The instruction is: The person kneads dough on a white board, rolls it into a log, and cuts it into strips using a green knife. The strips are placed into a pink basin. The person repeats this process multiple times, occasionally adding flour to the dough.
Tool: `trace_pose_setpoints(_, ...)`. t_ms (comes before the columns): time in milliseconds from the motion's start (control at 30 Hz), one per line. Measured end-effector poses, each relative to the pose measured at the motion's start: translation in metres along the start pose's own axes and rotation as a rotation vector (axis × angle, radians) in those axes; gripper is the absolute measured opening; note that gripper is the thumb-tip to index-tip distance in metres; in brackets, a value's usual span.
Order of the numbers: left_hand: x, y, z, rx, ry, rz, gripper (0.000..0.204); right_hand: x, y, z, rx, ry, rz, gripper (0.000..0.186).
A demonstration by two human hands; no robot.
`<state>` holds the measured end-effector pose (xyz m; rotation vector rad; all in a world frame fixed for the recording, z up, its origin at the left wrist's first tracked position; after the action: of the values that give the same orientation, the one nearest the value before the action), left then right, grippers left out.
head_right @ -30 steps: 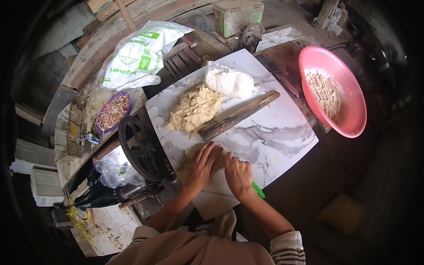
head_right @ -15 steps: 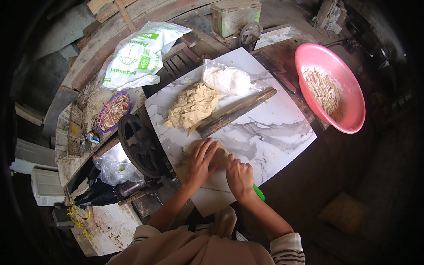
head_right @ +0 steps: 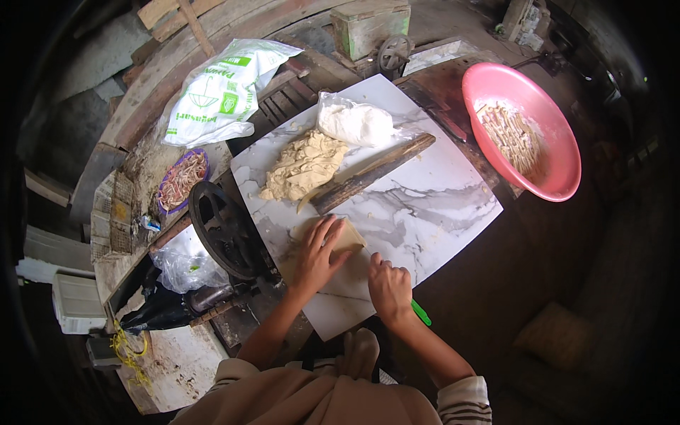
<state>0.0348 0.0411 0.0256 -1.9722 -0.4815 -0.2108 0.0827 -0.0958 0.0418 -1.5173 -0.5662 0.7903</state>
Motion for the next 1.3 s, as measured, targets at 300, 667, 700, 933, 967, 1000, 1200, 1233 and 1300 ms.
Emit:
trace_pose_setpoints(300, -0.006, 0.006, 0.006, 0.024, -0.019, 0.011, 0.065, 0.001, -0.013, -0.005, 0.016, -0.008, -0.034, 0.022)
trace_pose_setpoints(667, -0.008, 0.003, 0.005, 0.000, -0.048, 0.028, 0.066, 0.052, -0.019, 0.028, 0.073, -0.109, -0.247, 0.024)
trace_pose_setpoints(700, -0.008, 0.003, 0.005, -0.032, -0.060, 0.028, 0.070, 0.053, -0.017, 0.029, 0.068, -0.107, -0.240, 0.027)
trace_pose_setpoints(933, -0.008, 0.001, 0.005, -0.100, -0.080, 0.020, 0.077, 0.059, -0.009, 0.028, 0.070, -0.045, -0.097, 0.036)
trace_pose_setpoints(967, -0.007, 0.001, 0.005, -0.097, -0.077, 0.022, 0.076, 0.058, -0.006, 0.029, 0.040, -0.033, -0.079, 0.039)
trace_pose_setpoints(1000, -0.008, 0.002, 0.005, -0.074, -0.070, 0.023, 0.074, 0.059, -0.004, 0.030, 0.010, -0.023, -0.061, 0.042)
trace_pose_setpoints(1200, -0.008, 0.002, 0.006, -0.036, -0.058, 0.039, 0.071, 0.056, -0.014, 0.033, 0.024, -0.026, -0.132, 0.023)
trace_pose_setpoints(1233, -0.008, 0.001, 0.005, -0.037, -0.059, 0.045, 0.071, 0.056, -0.013, 0.033, 0.018, -0.027, -0.131, 0.022)
trace_pose_setpoints(1300, -0.007, 0.001, 0.005, -0.056, -0.058, 0.038, 0.071, 0.054, -0.011, 0.032, 0.008, -0.031, -0.129, 0.021)
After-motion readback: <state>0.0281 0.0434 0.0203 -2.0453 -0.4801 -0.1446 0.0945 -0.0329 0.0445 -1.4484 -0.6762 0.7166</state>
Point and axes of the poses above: each hand's wrist, its own x-axis towards the middle knuckle, its own y-axis out of the palm, z = x × y, the point moved 6 cm from there along x, towards the middle knuckle
